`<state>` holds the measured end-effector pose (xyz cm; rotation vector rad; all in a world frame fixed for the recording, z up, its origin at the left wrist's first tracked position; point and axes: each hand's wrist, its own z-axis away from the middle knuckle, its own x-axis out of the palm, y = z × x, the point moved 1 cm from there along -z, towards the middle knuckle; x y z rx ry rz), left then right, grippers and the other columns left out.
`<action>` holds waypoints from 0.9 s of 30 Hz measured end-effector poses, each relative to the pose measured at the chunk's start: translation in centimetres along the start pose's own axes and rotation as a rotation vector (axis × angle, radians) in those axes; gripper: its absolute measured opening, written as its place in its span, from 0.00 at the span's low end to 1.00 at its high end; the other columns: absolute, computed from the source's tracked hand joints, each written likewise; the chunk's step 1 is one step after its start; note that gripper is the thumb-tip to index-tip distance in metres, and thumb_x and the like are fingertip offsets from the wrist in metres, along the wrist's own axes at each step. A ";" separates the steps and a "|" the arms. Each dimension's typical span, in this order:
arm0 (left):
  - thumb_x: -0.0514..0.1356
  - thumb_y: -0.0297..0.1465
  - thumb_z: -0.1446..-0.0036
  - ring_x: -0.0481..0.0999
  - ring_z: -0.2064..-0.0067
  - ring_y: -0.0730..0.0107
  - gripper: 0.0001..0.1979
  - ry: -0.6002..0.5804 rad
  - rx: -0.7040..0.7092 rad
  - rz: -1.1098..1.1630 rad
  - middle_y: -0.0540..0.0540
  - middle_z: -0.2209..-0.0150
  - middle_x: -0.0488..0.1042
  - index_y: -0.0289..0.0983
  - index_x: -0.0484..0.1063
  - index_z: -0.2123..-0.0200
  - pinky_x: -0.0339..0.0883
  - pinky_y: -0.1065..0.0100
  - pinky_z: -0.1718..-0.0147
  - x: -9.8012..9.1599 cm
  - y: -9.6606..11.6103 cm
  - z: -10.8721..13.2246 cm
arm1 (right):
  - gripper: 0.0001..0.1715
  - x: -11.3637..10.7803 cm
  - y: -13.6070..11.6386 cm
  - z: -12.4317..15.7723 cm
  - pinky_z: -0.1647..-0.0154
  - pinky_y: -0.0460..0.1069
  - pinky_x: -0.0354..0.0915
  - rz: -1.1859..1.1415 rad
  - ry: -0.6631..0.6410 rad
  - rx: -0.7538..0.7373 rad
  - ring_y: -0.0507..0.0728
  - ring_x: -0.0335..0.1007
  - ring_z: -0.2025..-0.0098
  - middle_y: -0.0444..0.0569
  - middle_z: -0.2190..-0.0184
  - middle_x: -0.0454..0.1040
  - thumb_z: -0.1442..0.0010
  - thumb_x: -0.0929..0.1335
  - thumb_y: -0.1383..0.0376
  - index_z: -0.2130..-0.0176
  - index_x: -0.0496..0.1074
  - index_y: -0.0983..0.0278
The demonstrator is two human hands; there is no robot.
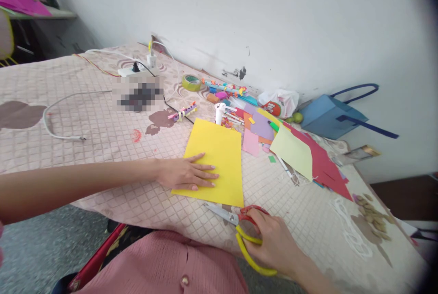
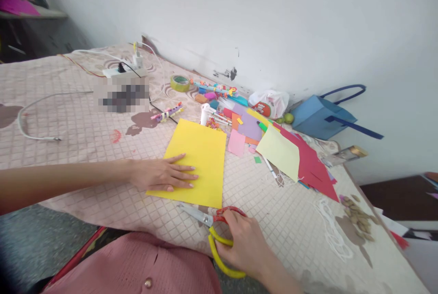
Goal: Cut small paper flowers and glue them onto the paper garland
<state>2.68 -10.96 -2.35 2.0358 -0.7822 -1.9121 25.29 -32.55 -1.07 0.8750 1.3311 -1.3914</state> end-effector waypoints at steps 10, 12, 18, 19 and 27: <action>0.48 0.32 0.39 0.47 0.36 0.64 0.24 0.048 0.020 0.003 0.51 0.38 0.54 0.49 0.50 0.39 0.21 0.52 0.39 0.1 -0.1 0.1 | 0.15 0.0 -0.1 -0.1 0.64 0.51 0.65 0.026 -0.003 0.013 0.59 0.72 0.64 0.50 0.64 0.74 0.51 0.65 0.64 0.60 0.65 0.62; 0.48 0.32 0.39 0.48 0.36 0.64 0.24 0.047 0.018 -0.001 0.51 0.38 0.54 0.49 0.50 0.39 0.21 0.52 0.39 0.1 -0.1 0.1 | 0.15 0.0 -0.1 -0.1 0.64 0.51 0.65 0.020 -0.004 0.012 0.59 0.72 0.63 0.50 0.64 0.74 0.51 0.65 0.64 0.60 0.66 0.62; 0.46 0.33 0.38 0.46 0.35 0.63 0.24 0.016 0.012 -0.023 0.51 0.37 0.51 0.48 0.48 0.38 0.20 0.52 0.39 0.2 -0.1 0.1 | 0.15 -0.3 -0.1 0.0 0.63 0.52 0.66 0.015 0.009 0.003 0.60 0.72 0.63 0.52 0.63 0.75 0.51 0.66 0.64 0.60 0.67 0.63; 0.46 0.33 0.38 0.45 0.35 0.63 0.25 0.008 0.011 -0.027 0.50 0.37 0.51 0.47 0.48 0.38 0.20 0.52 0.39 0.2 0.0 0.1 | 0.15 -0.3 -0.1 0.0 0.63 0.52 0.66 0.016 0.012 0.000 0.60 0.72 0.63 0.52 0.63 0.75 0.51 0.66 0.64 0.60 0.67 0.63; 0.48 0.32 0.39 0.48 0.36 0.64 0.25 0.048 0.001 0.028 0.52 0.38 0.54 0.49 0.51 0.39 0.22 0.52 0.39 0.0 0.0 0.1 | 0.15 -0.5 -0.1 0.1 0.64 0.51 0.66 0.042 0.021 -0.011 0.59 0.73 0.63 0.52 0.63 0.75 0.51 0.66 0.64 0.60 0.67 0.62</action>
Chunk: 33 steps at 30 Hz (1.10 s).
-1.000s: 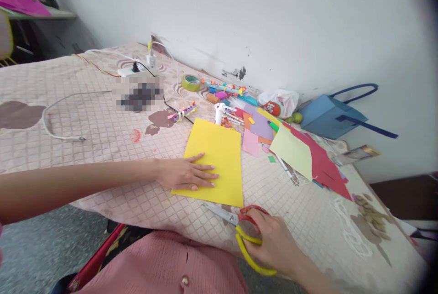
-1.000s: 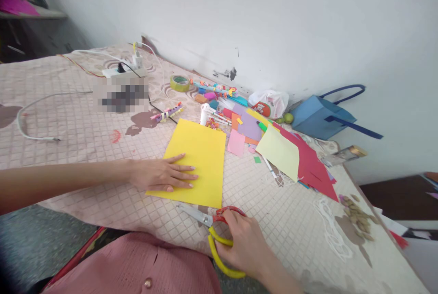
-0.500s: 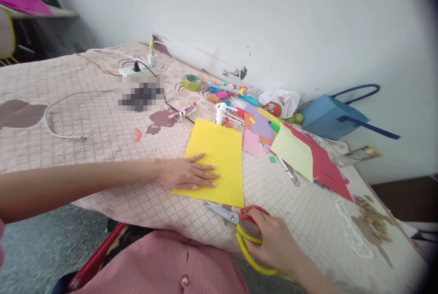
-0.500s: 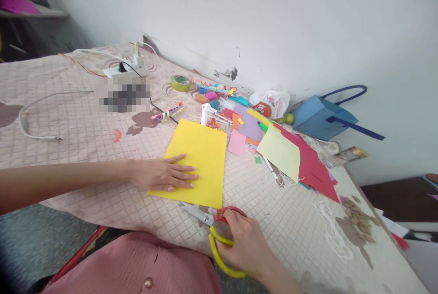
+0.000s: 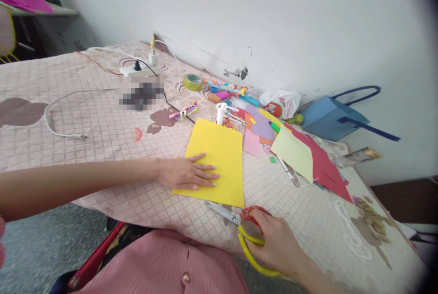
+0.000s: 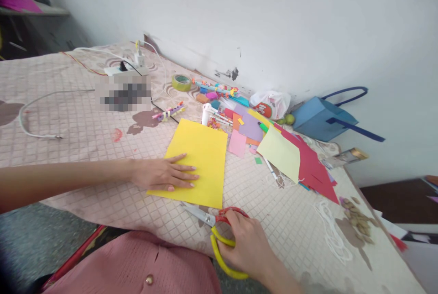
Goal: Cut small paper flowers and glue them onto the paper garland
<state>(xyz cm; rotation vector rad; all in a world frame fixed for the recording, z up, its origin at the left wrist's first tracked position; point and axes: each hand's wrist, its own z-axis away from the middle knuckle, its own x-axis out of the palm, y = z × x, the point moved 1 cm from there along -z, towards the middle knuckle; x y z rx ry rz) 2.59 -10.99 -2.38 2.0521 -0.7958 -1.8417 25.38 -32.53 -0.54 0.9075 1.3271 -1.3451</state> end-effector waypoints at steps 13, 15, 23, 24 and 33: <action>0.49 0.32 0.39 0.48 0.36 0.64 0.24 0.004 -0.022 0.038 0.53 0.38 0.55 0.50 0.52 0.40 0.21 0.53 0.39 0.0 0.0 0.0 | 0.16 0.1 -0.1 0.1 0.64 0.52 0.66 0.004 -0.018 0.053 0.60 0.73 0.63 0.51 0.63 0.75 0.51 0.66 0.64 0.59 0.65 0.62; 0.49 0.32 0.40 0.49 0.36 0.64 0.24 0.008 -0.037 0.061 0.54 0.38 0.55 0.51 0.53 0.41 0.22 0.54 0.39 0.0 0.1 0.0 | 0.16 0.2 -0.1 0.0 0.65 0.52 0.66 0.017 -0.010 0.043 0.60 0.73 0.64 0.51 0.63 0.75 0.51 0.66 0.64 0.60 0.65 0.62; 0.47 0.32 0.39 0.48 0.36 0.63 0.24 -0.003 -0.007 0.000 0.52 0.38 0.54 0.49 0.51 0.39 0.21 0.53 0.39 0.2 0.0 0.1 | 0.16 0.6 -0.8 -1.2 0.67 0.50 0.65 -0.003 0.026 -0.006 0.59 0.73 0.66 0.50 0.66 0.75 0.52 0.66 0.65 0.60 0.65 0.62; 0.47 0.33 0.39 0.48 0.36 0.63 0.24 -0.003 -0.001 -0.014 0.51 0.38 0.54 0.49 0.50 0.39 0.21 0.53 0.39 0.2 -0.1 0.1 | 0.16 0.7 -0.9 -1.4 0.67 0.51 0.65 -0.006 0.023 -0.010 0.59 0.73 0.65 0.50 0.65 0.75 0.52 0.66 0.65 0.60 0.65 0.62; 0.45 0.33 0.38 0.44 0.35 0.64 0.25 -0.068 -0.034 -0.059 0.52 0.37 0.50 0.48 0.46 0.38 0.17 0.53 0.40 0.3 0.0 0.1 | 0.15 0.5 -1.3 -1.9 0.66 0.50 0.64 -0.013 0.009 -0.047 0.58 0.72 0.65 0.50 0.65 0.75 0.50 0.65 0.64 0.60 0.66 0.63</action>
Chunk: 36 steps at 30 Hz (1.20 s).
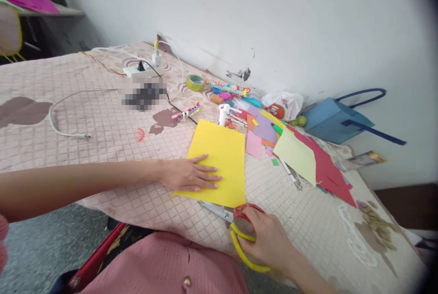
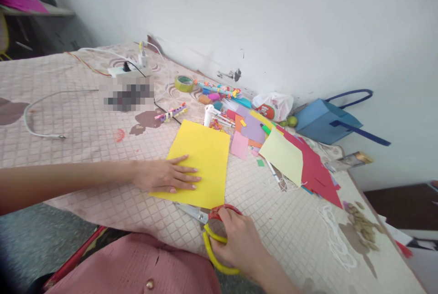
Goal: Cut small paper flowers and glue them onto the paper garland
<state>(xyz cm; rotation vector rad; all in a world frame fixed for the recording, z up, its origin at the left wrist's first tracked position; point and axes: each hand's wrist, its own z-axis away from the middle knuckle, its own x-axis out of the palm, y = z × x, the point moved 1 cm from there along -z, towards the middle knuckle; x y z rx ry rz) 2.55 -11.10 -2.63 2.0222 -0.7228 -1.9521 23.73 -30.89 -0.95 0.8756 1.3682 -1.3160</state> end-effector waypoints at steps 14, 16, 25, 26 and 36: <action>0.44 0.33 0.37 0.45 0.35 0.64 0.25 0.029 0.037 -0.089 0.51 0.37 0.50 0.47 0.44 0.38 0.19 0.52 0.39 0.2 0.0 0.0 | 0.17 0.1 0.3 0.0 0.66 0.49 0.64 -0.026 -0.010 0.020 0.58 0.72 0.65 0.49 0.65 0.75 0.52 0.66 0.64 0.59 0.66 0.62; 0.44 0.33 0.37 0.45 0.35 0.64 0.25 0.028 0.041 -0.100 0.51 0.37 0.50 0.47 0.44 0.37 0.19 0.52 0.39 0.2 0.0 0.0 | 0.16 0.1 0.2 -0.1 0.67 0.49 0.64 -0.026 -0.017 0.027 0.58 0.72 0.65 0.49 0.65 0.75 0.51 0.66 0.64 0.60 0.66 0.62; 0.44 0.32 0.37 0.46 0.35 0.63 0.25 0.043 0.049 -0.088 0.51 0.37 0.51 0.47 0.45 0.38 0.21 0.51 0.39 0.2 0.0 0.1 | 0.15 0.7 0.1 0.0 0.68 0.49 0.64 0.060 0.028 -0.022 0.59 0.73 0.66 0.50 0.66 0.75 0.52 0.66 0.64 0.61 0.66 0.63; 0.45 0.32 0.38 0.46 0.35 0.63 0.25 0.053 0.053 -0.083 0.51 0.37 0.51 0.47 0.45 0.38 0.21 0.51 0.39 0.2 -0.1 0.1 | 0.15 0.8 0.1 0.0 0.68 0.49 0.64 0.064 0.024 -0.023 0.59 0.73 0.65 0.51 0.65 0.75 0.52 0.66 0.64 0.61 0.66 0.63; 0.47 0.33 0.39 0.47 0.36 0.63 0.23 0.058 0.031 -0.048 0.53 0.37 0.52 0.52 0.53 0.41 0.23 0.51 0.39 0.2 -0.1 0.1 | 0.14 0.6 0.0 0.1 0.68 0.49 0.64 0.024 0.028 0.011 0.58 0.73 0.67 0.49 0.66 0.75 0.51 0.66 0.64 0.61 0.66 0.62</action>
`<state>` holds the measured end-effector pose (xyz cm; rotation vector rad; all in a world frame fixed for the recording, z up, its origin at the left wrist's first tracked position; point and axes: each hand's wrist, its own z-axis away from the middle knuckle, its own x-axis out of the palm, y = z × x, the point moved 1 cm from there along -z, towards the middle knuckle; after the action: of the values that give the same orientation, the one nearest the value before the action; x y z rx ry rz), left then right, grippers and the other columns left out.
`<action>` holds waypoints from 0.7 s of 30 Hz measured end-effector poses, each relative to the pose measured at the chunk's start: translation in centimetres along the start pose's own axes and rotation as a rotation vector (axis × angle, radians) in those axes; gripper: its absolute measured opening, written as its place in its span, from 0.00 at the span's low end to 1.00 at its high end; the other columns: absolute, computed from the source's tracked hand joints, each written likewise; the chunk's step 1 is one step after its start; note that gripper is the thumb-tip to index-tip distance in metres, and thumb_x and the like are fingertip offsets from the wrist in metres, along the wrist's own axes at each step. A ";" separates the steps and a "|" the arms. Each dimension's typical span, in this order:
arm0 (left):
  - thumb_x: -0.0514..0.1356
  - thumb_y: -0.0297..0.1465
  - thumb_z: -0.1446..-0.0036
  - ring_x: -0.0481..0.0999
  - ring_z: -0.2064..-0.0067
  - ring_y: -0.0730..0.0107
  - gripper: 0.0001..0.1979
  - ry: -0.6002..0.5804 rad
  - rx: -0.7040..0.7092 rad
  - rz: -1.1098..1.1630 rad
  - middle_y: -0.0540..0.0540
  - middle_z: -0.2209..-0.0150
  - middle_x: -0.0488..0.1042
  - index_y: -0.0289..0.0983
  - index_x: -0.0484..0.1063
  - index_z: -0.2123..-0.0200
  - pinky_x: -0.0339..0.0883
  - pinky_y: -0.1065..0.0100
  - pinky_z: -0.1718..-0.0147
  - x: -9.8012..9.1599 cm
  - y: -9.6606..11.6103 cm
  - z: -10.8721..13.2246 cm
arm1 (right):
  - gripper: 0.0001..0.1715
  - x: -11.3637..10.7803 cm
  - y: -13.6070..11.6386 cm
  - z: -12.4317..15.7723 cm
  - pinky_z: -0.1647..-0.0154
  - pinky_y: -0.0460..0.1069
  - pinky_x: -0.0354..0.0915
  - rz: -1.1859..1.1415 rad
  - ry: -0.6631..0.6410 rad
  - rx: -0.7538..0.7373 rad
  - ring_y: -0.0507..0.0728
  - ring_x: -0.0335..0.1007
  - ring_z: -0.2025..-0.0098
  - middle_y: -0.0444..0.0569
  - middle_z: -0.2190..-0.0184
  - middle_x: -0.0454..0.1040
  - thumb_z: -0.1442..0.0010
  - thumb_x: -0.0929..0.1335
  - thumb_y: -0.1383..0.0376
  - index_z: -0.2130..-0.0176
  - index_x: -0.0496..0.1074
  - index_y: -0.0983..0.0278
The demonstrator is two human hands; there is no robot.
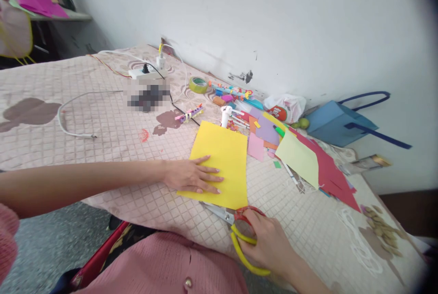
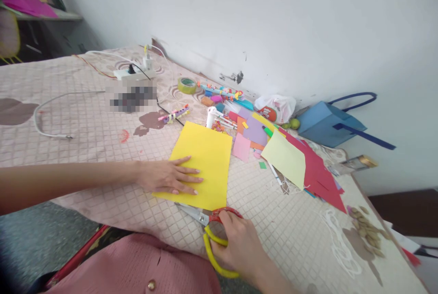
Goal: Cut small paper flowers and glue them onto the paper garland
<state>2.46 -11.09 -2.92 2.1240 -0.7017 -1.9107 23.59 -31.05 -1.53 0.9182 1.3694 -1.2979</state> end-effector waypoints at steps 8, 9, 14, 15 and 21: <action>0.46 0.33 0.38 0.47 0.35 0.63 0.22 -0.006 0.007 -0.016 0.52 0.37 0.51 0.51 0.55 0.41 0.23 0.50 0.39 -0.2 0.1 0.0 | 0.13 0.1 -0.3 -0.2 0.69 0.49 0.63 0.042 0.017 -0.026 0.58 0.72 0.67 0.49 0.67 0.75 0.52 0.65 0.65 0.62 0.66 0.63; 0.47 0.33 0.38 0.47 0.36 0.63 0.22 0.003 0.008 -0.008 0.52 0.37 0.52 0.51 0.55 0.41 0.23 0.50 0.39 -0.2 0.1 0.0 | 0.13 0.1 -0.3 -0.2 0.68 0.49 0.64 0.044 0.008 -0.029 0.58 0.72 0.67 0.49 0.67 0.75 0.52 0.65 0.65 0.62 0.66 0.63; 0.48 0.32 0.39 0.48 0.36 0.63 0.22 0.006 -0.007 0.021 0.53 0.38 0.53 0.52 0.56 0.42 0.24 0.50 0.39 -0.2 0.1 0.0 | 0.13 0.1 -0.3 0.0 0.67 0.51 0.65 0.065 -0.061 -0.042 0.60 0.72 0.65 0.50 0.66 0.74 0.51 0.66 0.63 0.62 0.66 0.63; 0.48 0.32 0.39 0.47 0.36 0.63 0.22 -0.003 -0.017 0.027 0.53 0.37 0.53 0.52 0.57 0.42 0.23 0.51 0.39 -0.2 0.1 0.0 | 0.13 0.1 -0.3 0.0 0.66 0.51 0.65 0.061 -0.069 -0.038 0.60 0.72 0.65 0.51 0.66 0.74 0.51 0.66 0.63 0.62 0.66 0.63; 0.48 0.32 0.39 0.48 0.36 0.63 0.22 0.003 -0.011 0.043 0.53 0.37 0.53 0.51 0.57 0.42 0.23 0.51 0.39 -0.2 0.0 -0.1 | 0.14 0.0 0.0 0.4 0.65 0.52 0.66 -0.003 -0.053 -0.027 0.59 0.72 0.65 0.51 0.66 0.74 0.51 0.66 0.63 0.62 0.66 0.63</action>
<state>2.50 -11.05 -2.73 2.0874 -0.7290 -1.8850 23.61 -31.44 -1.44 0.8576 1.3443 -1.2944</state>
